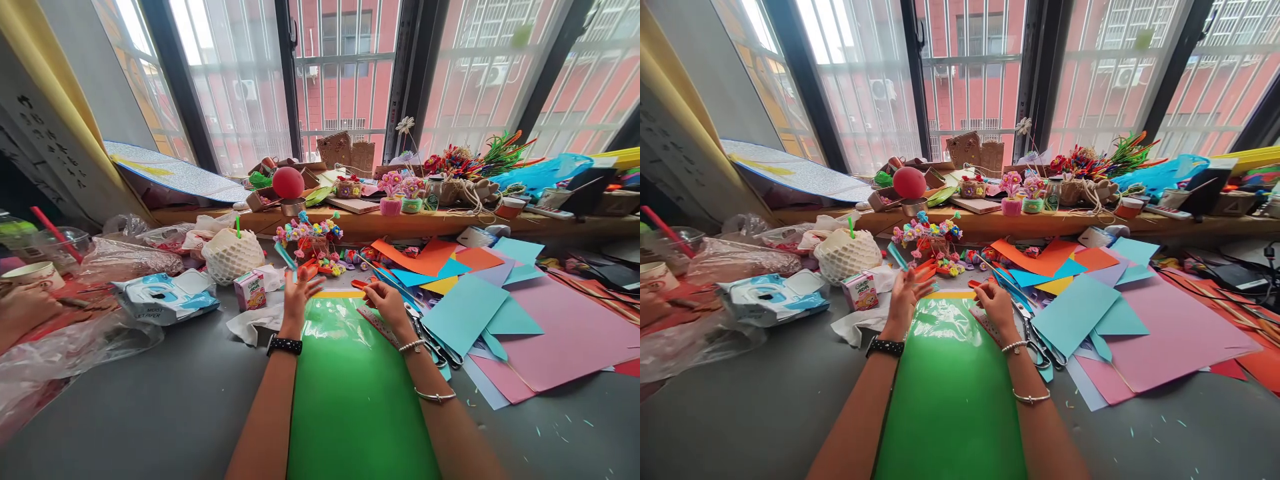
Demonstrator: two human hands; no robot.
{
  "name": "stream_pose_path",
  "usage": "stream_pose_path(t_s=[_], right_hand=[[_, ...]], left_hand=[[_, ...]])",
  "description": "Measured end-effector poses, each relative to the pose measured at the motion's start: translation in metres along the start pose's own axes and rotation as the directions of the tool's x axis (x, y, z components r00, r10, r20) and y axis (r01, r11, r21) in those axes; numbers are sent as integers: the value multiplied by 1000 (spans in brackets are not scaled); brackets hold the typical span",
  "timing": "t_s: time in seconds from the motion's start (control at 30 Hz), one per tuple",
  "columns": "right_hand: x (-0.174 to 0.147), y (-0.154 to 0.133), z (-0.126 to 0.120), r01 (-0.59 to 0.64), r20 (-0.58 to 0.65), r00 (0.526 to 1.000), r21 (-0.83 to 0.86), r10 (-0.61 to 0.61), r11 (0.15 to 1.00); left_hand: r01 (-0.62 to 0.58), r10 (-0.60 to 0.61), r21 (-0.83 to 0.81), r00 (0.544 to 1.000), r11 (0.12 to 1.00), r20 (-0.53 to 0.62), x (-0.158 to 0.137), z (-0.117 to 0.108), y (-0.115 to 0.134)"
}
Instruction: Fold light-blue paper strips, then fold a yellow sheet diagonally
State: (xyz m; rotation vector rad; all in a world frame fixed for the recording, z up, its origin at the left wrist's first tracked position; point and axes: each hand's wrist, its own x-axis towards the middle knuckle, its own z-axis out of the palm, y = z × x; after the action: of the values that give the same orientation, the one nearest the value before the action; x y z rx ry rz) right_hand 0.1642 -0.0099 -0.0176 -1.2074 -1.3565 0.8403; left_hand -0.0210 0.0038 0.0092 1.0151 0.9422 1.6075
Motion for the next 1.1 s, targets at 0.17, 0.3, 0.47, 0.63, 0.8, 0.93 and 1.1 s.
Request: stream_pose_path(t_s=[0.17,0.3,0.47,0.63,0.8,0.93,1.1], right_hand=[[-2,-1,5,13,129,992,-145,6,989],[-3,0,9,106,261,965,-311,-22,945],[-5,0,12,170,269,962,-420,-56,891],[-5,1,13,185,290,955,-438,-57,880],[-1,3,7,177,159,982,-561,-104,809],[-1,6,-2,-87,-167,983,-789,-76,609],[-2,11,-5,-292,-270,956,-857,112,426]], left_hand=[[108,-347,506,845,856,407,-9,9,-14],[-158,-262,675,839,721,476,-16,12,-22],[-213,-256,701,827,681,500,-17,13,-20],[-207,-259,695,825,689,502,-16,12,-21],[-164,-286,689,824,706,489,-15,11,-23],[-139,-294,680,826,720,481,-15,12,-23],[-120,-302,666,822,736,482,-14,10,-22]])
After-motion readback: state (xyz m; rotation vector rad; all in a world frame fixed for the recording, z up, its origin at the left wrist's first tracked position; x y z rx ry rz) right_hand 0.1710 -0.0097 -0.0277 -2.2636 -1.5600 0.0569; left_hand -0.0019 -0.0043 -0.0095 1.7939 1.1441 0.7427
